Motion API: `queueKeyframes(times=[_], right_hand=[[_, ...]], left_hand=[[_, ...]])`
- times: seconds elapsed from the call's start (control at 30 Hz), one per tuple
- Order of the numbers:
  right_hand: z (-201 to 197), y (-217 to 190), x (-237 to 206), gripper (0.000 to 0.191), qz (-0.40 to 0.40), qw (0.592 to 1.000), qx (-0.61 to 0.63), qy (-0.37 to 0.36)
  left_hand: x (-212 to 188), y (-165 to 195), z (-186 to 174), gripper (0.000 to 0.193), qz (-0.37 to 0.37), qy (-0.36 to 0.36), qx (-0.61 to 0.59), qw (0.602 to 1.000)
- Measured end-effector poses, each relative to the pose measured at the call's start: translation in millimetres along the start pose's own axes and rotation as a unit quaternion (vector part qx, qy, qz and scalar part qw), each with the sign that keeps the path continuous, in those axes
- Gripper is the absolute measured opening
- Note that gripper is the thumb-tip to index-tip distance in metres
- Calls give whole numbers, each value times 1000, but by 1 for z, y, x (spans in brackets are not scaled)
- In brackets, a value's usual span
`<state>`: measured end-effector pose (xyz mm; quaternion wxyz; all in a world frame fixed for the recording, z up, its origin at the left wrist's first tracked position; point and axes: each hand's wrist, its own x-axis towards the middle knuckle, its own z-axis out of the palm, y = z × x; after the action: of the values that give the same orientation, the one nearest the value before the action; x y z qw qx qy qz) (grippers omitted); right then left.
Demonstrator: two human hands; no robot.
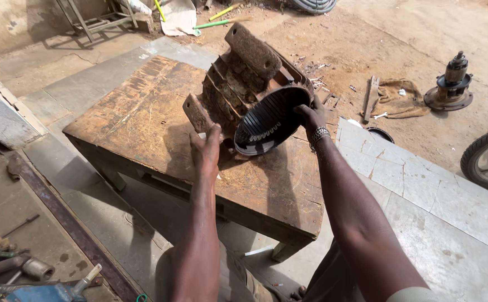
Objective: The person sits on the floor cutting strips from a white plastic sheet with scissors, then inserts the cut strips into the slots of a motor stator mounted on a workbench, pressing each liner into place by hand.
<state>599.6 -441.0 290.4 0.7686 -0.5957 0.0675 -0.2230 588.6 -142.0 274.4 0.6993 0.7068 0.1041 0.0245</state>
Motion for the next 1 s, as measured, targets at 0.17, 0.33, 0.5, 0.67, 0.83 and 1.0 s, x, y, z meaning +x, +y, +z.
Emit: queueKeyframes(times=[0.17, 0.33, 0.5, 0.67, 0.83, 1.0], right_hand=[[3, 8, -3, 59, -26, 998, -22, -55], [-35, 40, -55, 89, -42, 985, -138, -93], [-32, 37, -133, 102, -112, 947, -263, -143], [10, 31, -142, 96, -141, 948, -232, -168], [37, 60, -115, 101, -93, 970, -159, -158], [35, 114, -94, 104, -78, 966, -210, -130]], left_hand=[[-67, -7, -8, 85, 21, 32, -105, 994], [-121, -44, -58, 62, 25, -7, -149, 989], [-125, -54, -134, 60, -13, 3, -124, 992], [-92, -35, -148, 50, 49, 49, -112, 991], [-50, -12, -153, 40, 108, 73, -80, 988], [-12, 36, -134, 31, 148, 65, 15, 987]])
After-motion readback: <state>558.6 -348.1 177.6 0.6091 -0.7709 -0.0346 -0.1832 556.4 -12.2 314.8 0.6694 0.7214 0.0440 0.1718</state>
